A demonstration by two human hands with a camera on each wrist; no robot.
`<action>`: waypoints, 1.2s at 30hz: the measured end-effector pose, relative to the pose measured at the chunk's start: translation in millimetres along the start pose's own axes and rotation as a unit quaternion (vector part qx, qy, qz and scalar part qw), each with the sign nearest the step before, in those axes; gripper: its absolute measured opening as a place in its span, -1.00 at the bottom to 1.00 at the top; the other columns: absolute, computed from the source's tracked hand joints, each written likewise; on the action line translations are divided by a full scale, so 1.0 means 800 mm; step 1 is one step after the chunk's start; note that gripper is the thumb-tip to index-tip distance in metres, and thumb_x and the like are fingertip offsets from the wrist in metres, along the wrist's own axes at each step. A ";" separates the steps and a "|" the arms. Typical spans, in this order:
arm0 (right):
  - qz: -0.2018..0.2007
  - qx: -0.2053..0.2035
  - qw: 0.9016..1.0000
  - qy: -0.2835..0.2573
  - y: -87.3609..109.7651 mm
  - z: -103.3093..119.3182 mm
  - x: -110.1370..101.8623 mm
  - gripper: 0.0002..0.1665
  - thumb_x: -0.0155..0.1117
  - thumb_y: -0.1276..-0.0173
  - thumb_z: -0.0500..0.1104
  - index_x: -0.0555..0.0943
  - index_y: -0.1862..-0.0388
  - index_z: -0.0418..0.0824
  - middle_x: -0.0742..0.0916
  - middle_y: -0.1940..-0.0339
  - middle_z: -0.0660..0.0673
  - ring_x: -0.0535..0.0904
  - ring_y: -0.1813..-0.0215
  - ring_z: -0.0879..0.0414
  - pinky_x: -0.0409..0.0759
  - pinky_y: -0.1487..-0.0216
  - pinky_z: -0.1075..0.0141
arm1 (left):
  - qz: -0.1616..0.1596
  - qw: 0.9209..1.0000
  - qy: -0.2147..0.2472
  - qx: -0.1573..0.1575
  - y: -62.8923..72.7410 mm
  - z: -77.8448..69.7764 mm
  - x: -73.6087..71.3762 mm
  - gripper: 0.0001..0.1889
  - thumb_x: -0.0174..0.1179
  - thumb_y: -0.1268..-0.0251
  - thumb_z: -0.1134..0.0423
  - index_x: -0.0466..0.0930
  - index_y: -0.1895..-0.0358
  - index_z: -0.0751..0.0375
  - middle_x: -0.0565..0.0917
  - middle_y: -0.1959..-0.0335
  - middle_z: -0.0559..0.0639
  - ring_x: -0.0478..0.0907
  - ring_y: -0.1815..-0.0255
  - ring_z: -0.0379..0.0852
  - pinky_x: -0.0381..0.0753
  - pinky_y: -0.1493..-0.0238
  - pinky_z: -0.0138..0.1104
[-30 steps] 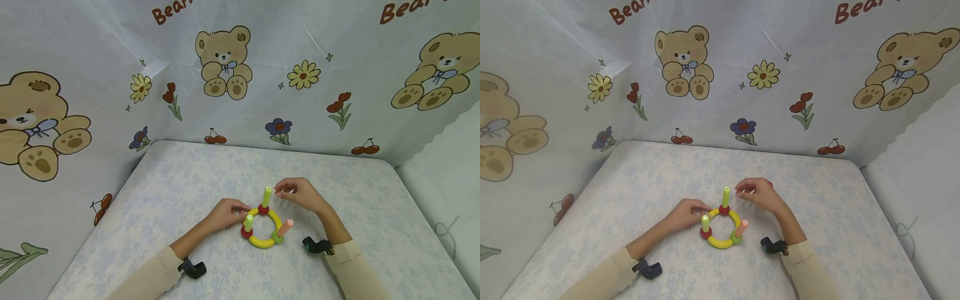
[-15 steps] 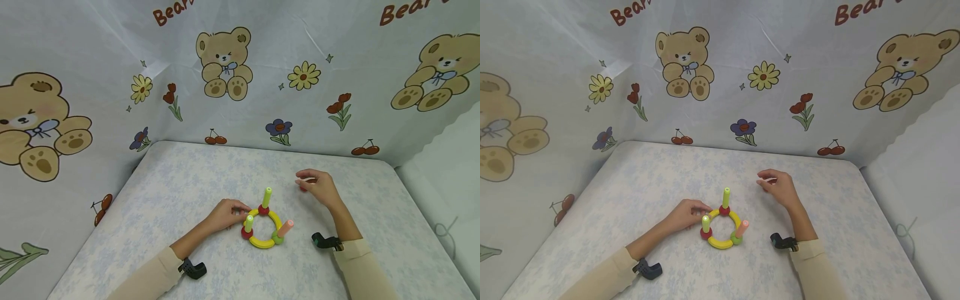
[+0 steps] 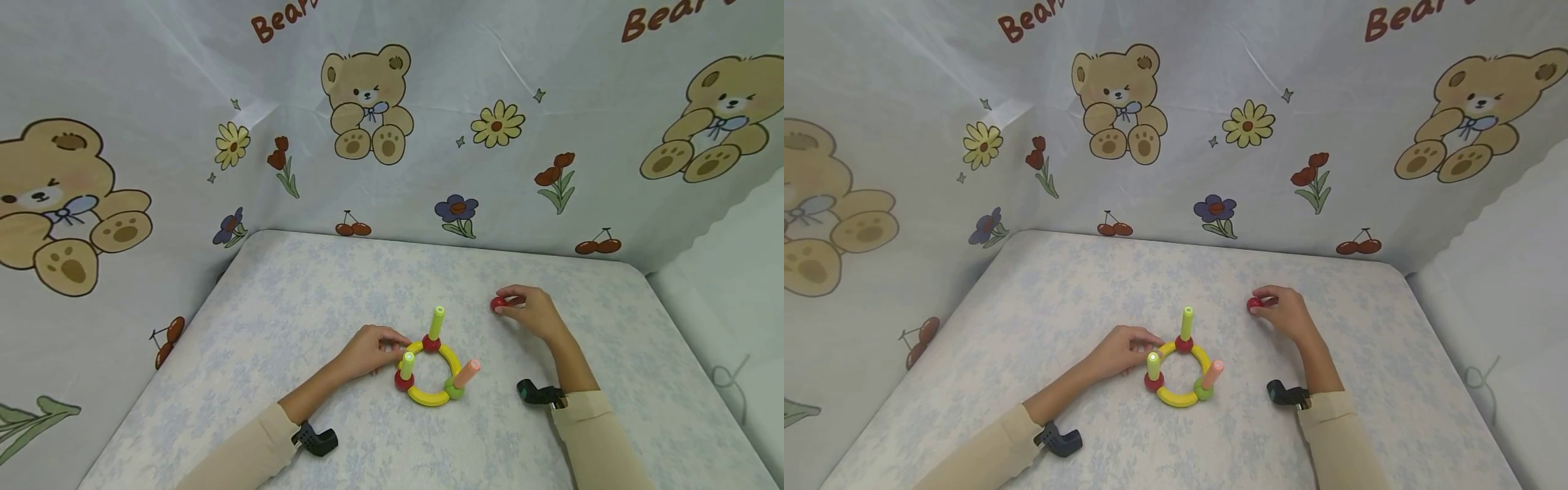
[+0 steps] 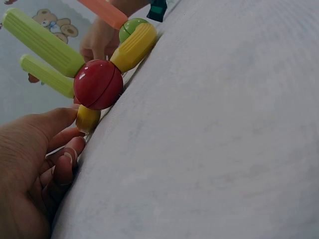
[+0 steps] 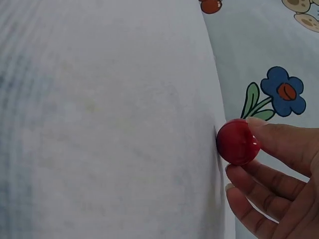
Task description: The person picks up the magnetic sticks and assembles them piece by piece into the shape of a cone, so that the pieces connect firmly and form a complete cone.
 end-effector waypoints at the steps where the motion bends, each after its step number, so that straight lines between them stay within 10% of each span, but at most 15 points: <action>1: 0.001 0.001 1.000 -0.001 0.000 -0.001 0.001 -0.55 0.48 -0.33 -0.21 0.66 -0.16 -0.35 0.73 -0.04 -0.33 0.64 -0.05 -0.22 0.64 0.02 0.01 | 0.000 1.000 0.000 0.000 0.000 0.000 0.000 -0.79 0.35 -0.38 0.10 0.79 0.00 -0.01 0.68 0.38 -0.20 0.34 0.84 -0.19 0.42 0.81 -0.34; 18: 0.000 -0.009 1.000 0.003 0.000 0.001 0.003 -0.56 0.44 -0.36 -0.20 0.65 -0.18 -0.33 0.72 -0.05 -0.31 0.62 -0.06 -0.20 0.64 0.03 0.03 | -0.002 1.000 -0.003 0.002 0.000 0.000 0.000 -0.81 0.34 -0.40 0.14 0.79 0.00 0.00 0.67 0.39 -0.19 0.36 0.84 -0.19 0.44 0.80 -0.34; 36: 0.003 -0.077 0.996 -0.033 0.010 0.075 -0.010 -0.56 0.49 -0.33 -0.16 0.68 -0.16 -0.25 0.76 -0.01 -0.19 0.68 0.00 -0.07 0.72 0.03 0.20 | 0.000 1.000 -0.001 -0.001 0.000 0.000 0.000 -0.80 0.34 -0.39 0.15 0.79 0.00 0.02 0.68 0.40 -0.17 0.34 0.84 -0.22 0.42 0.81 -0.36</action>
Point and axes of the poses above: each hand's wrist, its own y-axis away from the middle knuckle, its own x-axis out of the palm, z = x × y, the point moved 1 cm from there along -y, towards the middle knuckle
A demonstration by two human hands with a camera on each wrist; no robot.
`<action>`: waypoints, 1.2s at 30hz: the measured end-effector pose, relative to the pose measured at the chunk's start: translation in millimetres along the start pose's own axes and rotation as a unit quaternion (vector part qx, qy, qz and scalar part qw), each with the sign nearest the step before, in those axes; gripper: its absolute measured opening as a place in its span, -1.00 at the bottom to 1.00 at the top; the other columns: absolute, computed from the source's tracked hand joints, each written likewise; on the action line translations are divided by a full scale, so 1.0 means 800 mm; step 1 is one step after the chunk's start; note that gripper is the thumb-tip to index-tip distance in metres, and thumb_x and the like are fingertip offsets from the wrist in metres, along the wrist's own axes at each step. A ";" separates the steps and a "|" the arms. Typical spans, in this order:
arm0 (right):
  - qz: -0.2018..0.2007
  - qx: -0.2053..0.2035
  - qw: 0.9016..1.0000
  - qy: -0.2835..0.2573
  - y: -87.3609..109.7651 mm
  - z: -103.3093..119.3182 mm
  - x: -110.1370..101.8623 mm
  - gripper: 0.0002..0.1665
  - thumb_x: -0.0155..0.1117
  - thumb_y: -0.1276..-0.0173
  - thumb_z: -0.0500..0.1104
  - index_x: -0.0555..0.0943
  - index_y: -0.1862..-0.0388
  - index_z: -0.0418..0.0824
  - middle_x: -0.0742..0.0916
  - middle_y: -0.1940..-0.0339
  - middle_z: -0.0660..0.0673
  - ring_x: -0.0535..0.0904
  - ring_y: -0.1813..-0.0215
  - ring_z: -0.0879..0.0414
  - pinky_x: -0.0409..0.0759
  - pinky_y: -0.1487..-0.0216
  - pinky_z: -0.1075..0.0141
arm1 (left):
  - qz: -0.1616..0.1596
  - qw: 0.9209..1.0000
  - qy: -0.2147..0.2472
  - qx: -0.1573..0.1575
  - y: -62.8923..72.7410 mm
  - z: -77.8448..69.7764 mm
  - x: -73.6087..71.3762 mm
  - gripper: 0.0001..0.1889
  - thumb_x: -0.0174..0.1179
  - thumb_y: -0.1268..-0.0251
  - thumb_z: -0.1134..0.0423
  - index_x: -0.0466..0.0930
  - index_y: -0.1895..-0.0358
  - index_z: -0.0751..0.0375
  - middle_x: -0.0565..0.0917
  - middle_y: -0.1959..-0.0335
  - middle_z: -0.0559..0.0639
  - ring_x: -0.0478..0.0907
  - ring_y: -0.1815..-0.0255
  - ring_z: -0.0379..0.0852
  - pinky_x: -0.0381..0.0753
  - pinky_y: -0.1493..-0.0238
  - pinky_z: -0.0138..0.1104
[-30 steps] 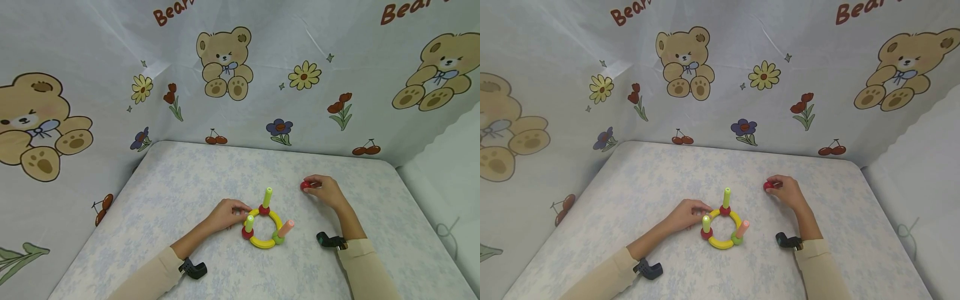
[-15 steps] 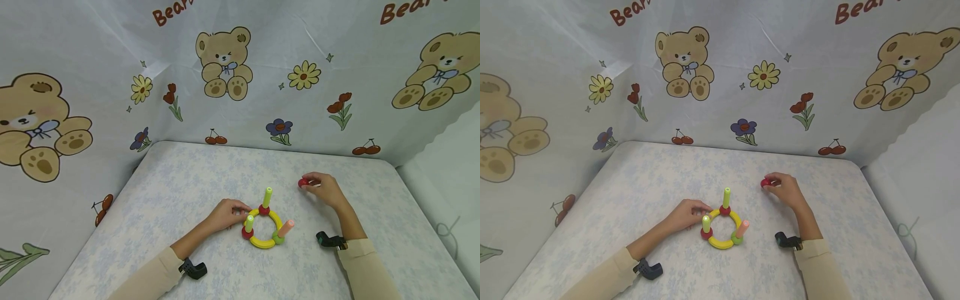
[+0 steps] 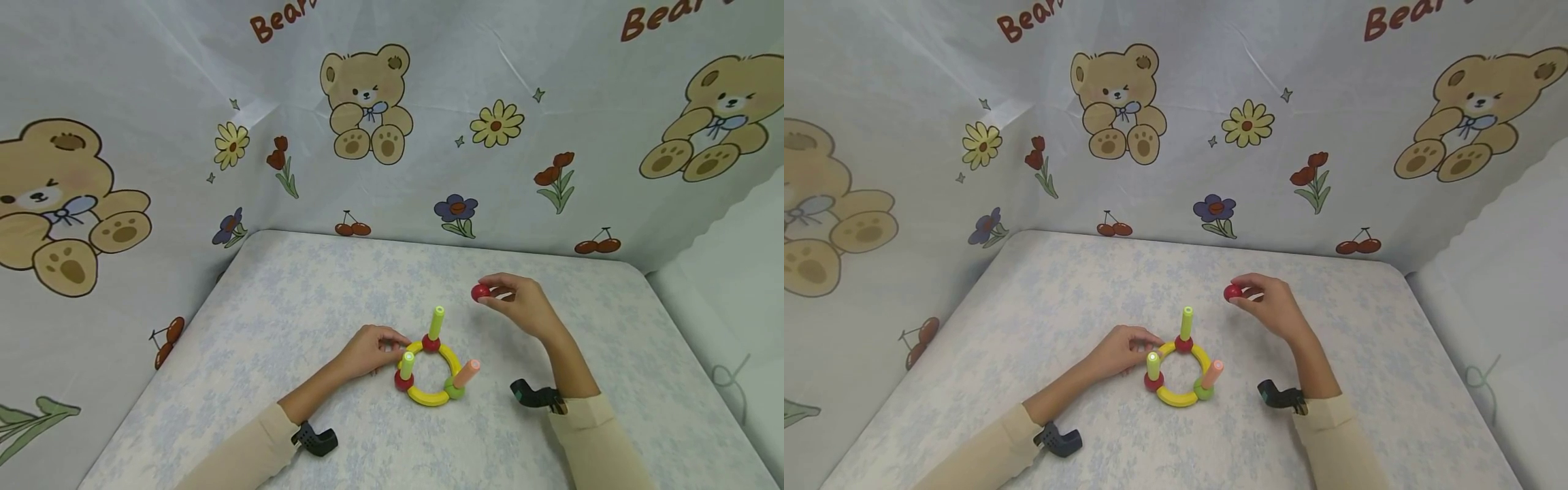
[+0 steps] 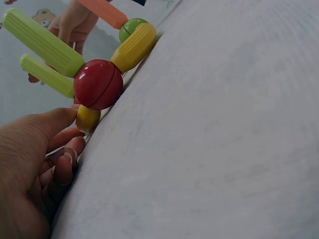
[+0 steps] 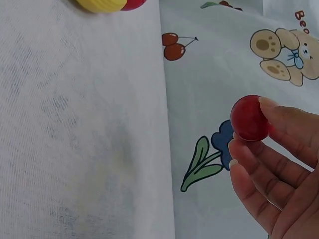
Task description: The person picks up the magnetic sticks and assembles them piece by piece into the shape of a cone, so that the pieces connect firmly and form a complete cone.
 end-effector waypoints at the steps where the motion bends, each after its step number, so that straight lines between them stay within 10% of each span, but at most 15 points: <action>1: 0.001 -0.005 1.000 -0.006 0.001 0.004 0.000 -0.57 0.49 -0.33 -0.16 0.68 -0.15 -0.25 0.76 0.00 -0.19 0.68 0.00 -0.06 0.72 0.05 0.27 | 0.000 1.000 -0.001 0.000 0.000 0.000 0.000 -0.80 0.34 -0.39 0.15 0.79 0.00 0.02 0.68 0.40 -0.17 0.34 0.84 -0.21 0.42 0.81 -0.36; 36: 0.030 -0.065 0.992 -0.102 0.015 0.072 0.035 -0.63 0.49 -0.33 -0.16 0.72 -0.11 -0.14 0.78 0.01 -0.06 0.68 0.04 0.06 0.70 0.08 0.28 | 0.000 1.000 0.001 0.001 -0.001 0.002 0.000 -0.82 0.32 -0.40 0.18 0.79 0.01 -0.01 0.69 0.44 -0.18 0.34 0.85 -0.22 0.43 0.82 -0.35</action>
Point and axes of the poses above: each hand's wrist, its own y-axis away from the middle knuckle, its own x-axis out of the palm, z = x × y, the point moved 1 cm from there along -y, towards the middle knuckle
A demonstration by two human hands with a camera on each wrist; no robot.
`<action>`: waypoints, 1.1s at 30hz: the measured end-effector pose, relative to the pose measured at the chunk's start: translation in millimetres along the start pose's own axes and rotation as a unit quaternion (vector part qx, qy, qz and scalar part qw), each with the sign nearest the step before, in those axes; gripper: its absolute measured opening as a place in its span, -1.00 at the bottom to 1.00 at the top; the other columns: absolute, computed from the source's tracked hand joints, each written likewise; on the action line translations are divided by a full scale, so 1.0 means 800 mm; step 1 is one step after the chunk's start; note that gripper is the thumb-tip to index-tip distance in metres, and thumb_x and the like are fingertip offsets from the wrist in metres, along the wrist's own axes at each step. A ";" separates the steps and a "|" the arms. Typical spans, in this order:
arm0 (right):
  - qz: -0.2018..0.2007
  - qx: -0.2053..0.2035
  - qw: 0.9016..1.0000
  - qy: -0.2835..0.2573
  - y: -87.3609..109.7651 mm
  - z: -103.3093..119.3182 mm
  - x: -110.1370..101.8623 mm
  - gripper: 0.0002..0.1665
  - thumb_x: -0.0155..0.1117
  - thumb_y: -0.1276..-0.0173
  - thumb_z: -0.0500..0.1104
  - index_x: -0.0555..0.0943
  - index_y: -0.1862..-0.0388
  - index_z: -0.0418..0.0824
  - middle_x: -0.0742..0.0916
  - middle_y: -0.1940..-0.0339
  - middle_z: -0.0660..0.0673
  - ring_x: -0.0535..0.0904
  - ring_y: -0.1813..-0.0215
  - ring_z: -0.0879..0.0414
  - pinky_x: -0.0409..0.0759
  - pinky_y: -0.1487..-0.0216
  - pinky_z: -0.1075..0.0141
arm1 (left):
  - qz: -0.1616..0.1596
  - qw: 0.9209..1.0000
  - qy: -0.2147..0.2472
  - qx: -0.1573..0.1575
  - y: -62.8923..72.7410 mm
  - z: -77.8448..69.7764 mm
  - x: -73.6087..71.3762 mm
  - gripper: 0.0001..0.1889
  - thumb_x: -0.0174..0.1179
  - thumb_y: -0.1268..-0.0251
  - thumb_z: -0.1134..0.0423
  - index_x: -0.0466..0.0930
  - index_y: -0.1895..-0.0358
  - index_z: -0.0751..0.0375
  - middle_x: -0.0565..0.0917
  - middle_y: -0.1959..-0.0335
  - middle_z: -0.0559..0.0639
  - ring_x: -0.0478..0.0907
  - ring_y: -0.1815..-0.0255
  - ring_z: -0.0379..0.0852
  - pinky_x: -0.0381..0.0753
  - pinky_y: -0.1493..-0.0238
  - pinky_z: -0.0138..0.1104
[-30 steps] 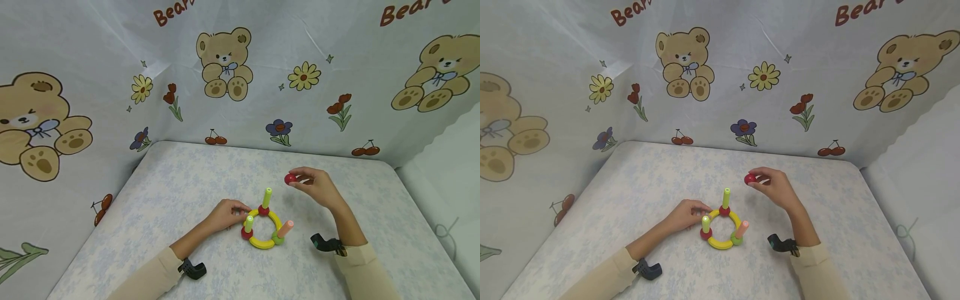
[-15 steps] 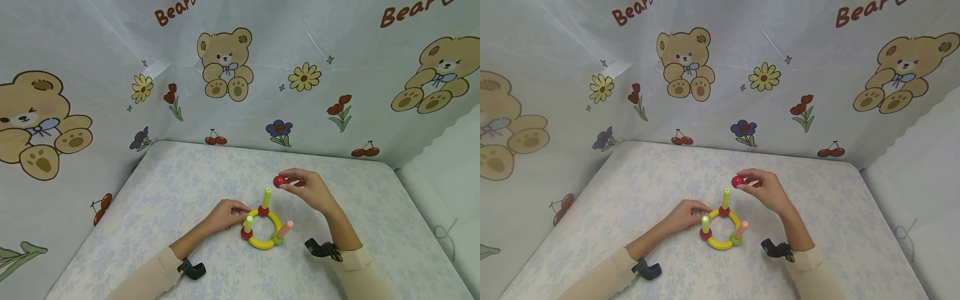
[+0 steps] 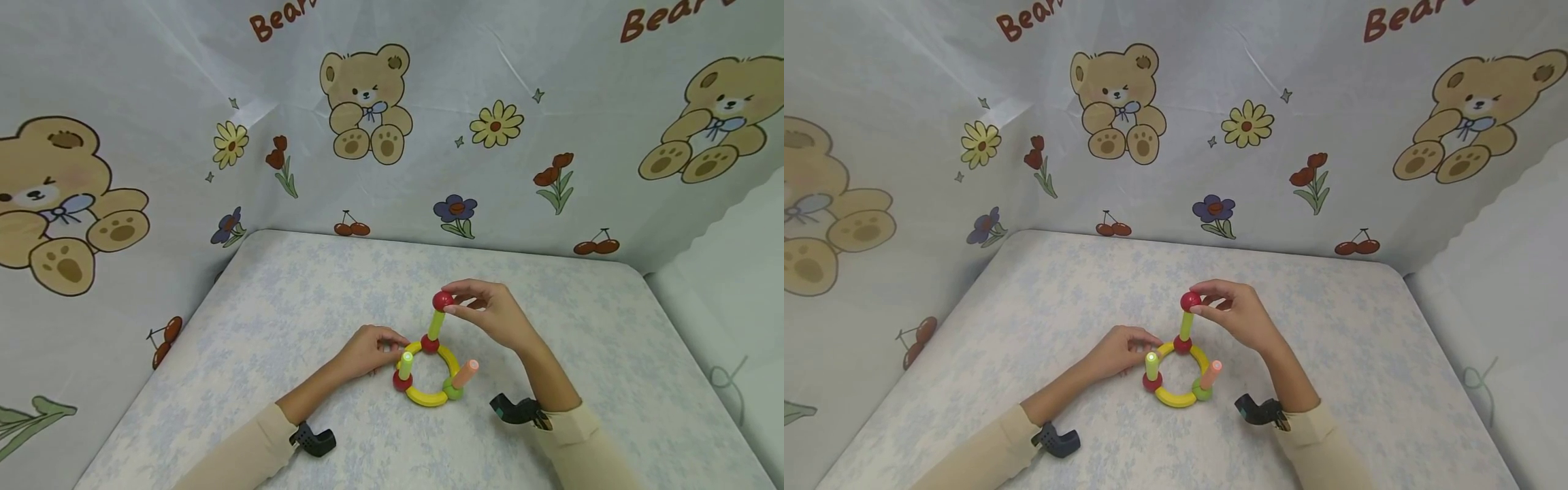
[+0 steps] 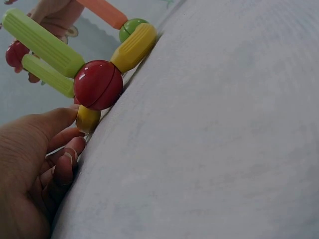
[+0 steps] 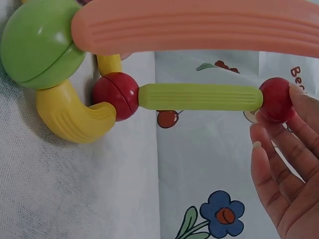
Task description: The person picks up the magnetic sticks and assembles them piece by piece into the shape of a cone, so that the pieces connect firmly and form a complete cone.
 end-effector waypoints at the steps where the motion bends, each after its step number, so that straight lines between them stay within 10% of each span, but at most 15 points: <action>1: 0.000 -0.003 1.000 -0.001 0.000 0.000 0.000 -0.63 0.49 -0.33 -0.15 0.72 -0.11 -0.13 0.78 0.01 -0.05 0.68 0.04 0.07 0.71 0.08 0.27 | 0.000 1.000 0.000 0.000 0.000 -0.001 0.000 -0.82 0.33 -0.40 0.18 0.79 0.01 -0.01 0.69 0.43 -0.18 0.35 0.85 -0.22 0.43 0.81 -0.34; 13: 0.007 -0.003 1.000 -0.006 0.000 -0.001 0.002 -0.61 0.49 -0.34 -0.12 0.72 -0.13 -0.11 0.77 -0.01 -0.05 0.68 0.02 0.04 0.70 0.09 0.25 | 0.038 0.999 0.015 0.002 -0.004 0.002 -0.017 -0.78 0.30 -0.44 0.17 0.76 -0.06 0.02 0.70 0.29 -0.12 0.50 0.75 -0.12 0.56 0.74 -0.28; 24: 0.029 -0.009 1.000 -0.009 0.001 0.003 -0.001 -0.61 0.47 -0.35 -0.13 0.71 -0.15 -0.11 0.78 -0.02 -0.02 0.67 0.01 0.06 0.70 0.07 0.20 | 0.191 0.978 0.044 0.065 0.004 -0.029 -0.057 -0.60 0.38 -0.31 0.28 0.67 -0.22 0.05 0.61 -0.19 -0.04 0.67 0.19 -0.08 0.67 0.26 -0.26; 33: 0.043 -0.013 0.999 -0.003 0.001 0.005 0.002 -0.62 0.43 -0.36 -0.28 0.70 -0.16 -0.22 0.77 -0.05 -0.11 0.67 0.00 -0.01 0.70 0.05 0.15 | 0.183 0.974 0.090 0.096 0.005 -0.046 -0.042 -0.68 0.43 -0.26 0.34 0.73 -0.09 0.19 0.67 -0.09 -0.03 0.64 0.12 -0.02 0.62 0.36 -0.36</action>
Point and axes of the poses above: each hand's wrist, its own y-axis away from the middle knuckle, its own x-axis out of the palm, z = x × y, the point moved 1 cm from there along -y, towards the middle knuckle
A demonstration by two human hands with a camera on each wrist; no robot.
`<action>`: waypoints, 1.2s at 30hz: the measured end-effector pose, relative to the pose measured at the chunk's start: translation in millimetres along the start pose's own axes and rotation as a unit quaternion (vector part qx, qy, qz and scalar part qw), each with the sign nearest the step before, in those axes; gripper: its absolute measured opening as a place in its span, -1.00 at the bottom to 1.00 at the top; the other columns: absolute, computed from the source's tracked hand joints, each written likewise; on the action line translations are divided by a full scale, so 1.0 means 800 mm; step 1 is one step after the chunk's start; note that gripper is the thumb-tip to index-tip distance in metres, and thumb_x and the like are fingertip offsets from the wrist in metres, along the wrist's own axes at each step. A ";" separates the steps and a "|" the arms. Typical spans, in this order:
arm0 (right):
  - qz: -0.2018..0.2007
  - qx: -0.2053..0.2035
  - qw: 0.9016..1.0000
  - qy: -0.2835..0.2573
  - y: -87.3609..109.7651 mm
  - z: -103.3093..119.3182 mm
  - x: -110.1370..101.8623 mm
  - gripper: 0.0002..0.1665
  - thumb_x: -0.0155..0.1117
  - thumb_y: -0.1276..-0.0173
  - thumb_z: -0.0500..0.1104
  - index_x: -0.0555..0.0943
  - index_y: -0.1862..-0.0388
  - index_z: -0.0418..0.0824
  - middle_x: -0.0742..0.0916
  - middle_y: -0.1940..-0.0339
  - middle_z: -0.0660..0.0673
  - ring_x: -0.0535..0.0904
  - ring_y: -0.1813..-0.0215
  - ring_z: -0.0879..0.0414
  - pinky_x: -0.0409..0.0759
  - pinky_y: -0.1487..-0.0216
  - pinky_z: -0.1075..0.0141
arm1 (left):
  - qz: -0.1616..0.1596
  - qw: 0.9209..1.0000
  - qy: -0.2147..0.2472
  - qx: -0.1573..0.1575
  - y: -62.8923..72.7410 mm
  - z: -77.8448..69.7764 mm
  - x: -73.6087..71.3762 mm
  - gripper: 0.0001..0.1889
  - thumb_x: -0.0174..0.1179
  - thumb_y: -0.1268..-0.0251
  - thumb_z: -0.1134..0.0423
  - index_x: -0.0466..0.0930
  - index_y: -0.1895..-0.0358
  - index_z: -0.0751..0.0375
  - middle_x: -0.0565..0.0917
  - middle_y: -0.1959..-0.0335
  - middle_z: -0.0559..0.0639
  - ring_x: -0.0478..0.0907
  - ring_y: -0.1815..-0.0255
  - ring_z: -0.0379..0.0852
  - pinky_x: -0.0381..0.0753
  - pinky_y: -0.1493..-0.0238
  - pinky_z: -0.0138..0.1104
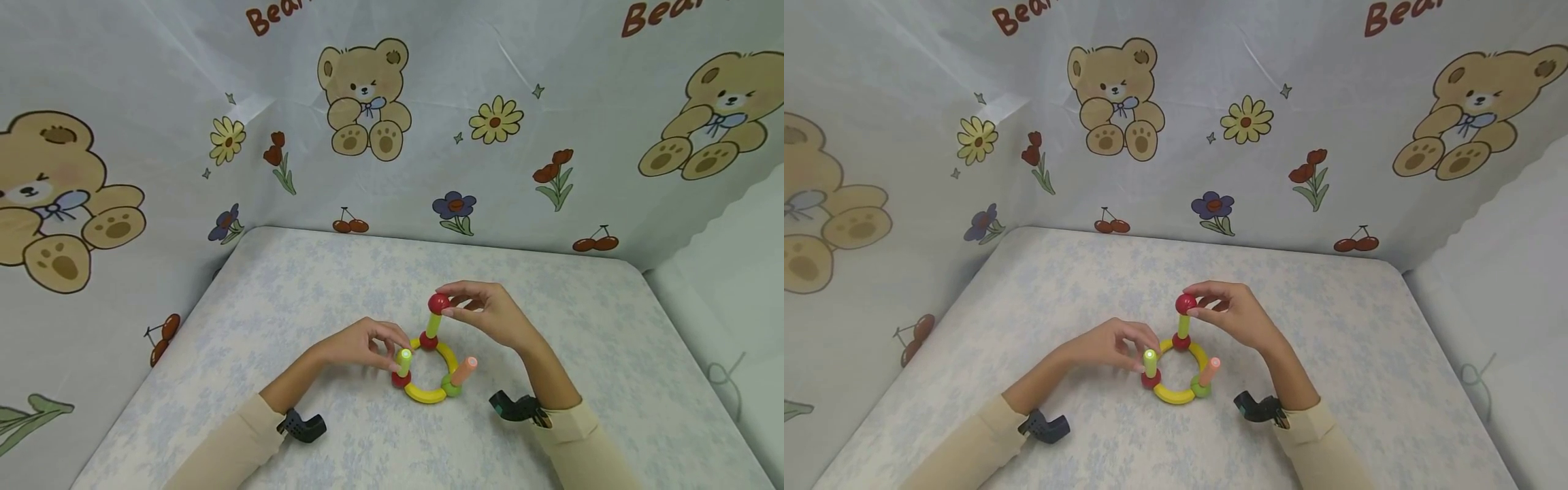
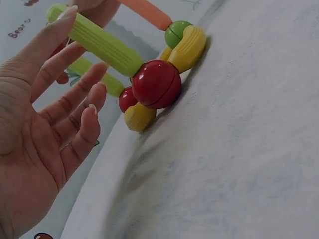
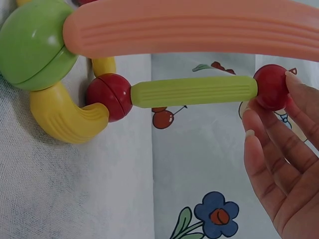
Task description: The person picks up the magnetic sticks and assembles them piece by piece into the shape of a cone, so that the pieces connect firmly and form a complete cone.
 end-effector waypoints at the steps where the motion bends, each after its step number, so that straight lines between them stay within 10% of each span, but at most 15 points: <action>1: 0.002 0.002 1.000 0.002 0.000 0.001 0.001 -0.62 0.42 -0.36 -0.30 0.69 -0.16 -0.24 0.77 -0.05 -0.13 0.67 0.00 -0.04 0.70 0.04 0.13 | -0.005 1.000 0.001 0.001 -0.001 0.000 0.002 -0.71 0.42 -0.27 0.35 0.74 -0.06 0.20 0.68 -0.07 -0.02 0.63 0.12 -0.02 0.62 0.36 -0.36; 20: 0.052 -0.029 0.998 -0.011 0.005 0.008 0.002 -0.63 0.49 -0.33 -0.17 0.73 -0.12 -0.09 0.77 0.01 0.02 0.67 0.03 0.10 0.68 0.00 0.21 | -0.100 0.994 -0.015 -0.037 -0.010 0.006 0.017 -0.84 0.37 -0.36 0.22 0.77 0.05 0.07 0.76 0.17 0.05 0.65 0.33 -0.11 0.64 0.45 -0.28; 30: 0.081 -0.042 0.996 -0.001 0.006 0.021 0.007 -0.59 0.51 -0.28 -0.26 0.74 -0.12 -0.07 0.79 0.02 0.05 0.67 0.04 0.12 0.69 -0.01 0.18 | -0.099 0.994 -0.009 -0.042 -0.010 0.005 0.019 -0.84 0.37 -0.35 0.23 0.76 0.05 0.09 0.76 0.24 0.11 0.59 0.41 0.29 0.65 0.52 -0.06; 36: 0.096 -0.060 0.994 -0.002 0.007 0.027 0.010 -0.60 0.51 -0.28 -0.25 0.74 -0.11 -0.07 0.79 0.02 0.07 0.66 0.03 0.13 0.69 0.00 0.13 | -0.100 0.994 -0.026 -0.032 -0.011 0.001 0.020 -0.85 0.38 -0.34 0.23 0.77 0.07 0.08 0.76 0.22 -0.01 0.67 0.34 0.00 0.64 0.49 -0.24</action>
Point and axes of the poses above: each hand's wrist, its own y-axis away from the middle knuckle, its own x-axis out of the palm, z = x × y, the point moved 1 cm from there along -y, towards the middle knuckle
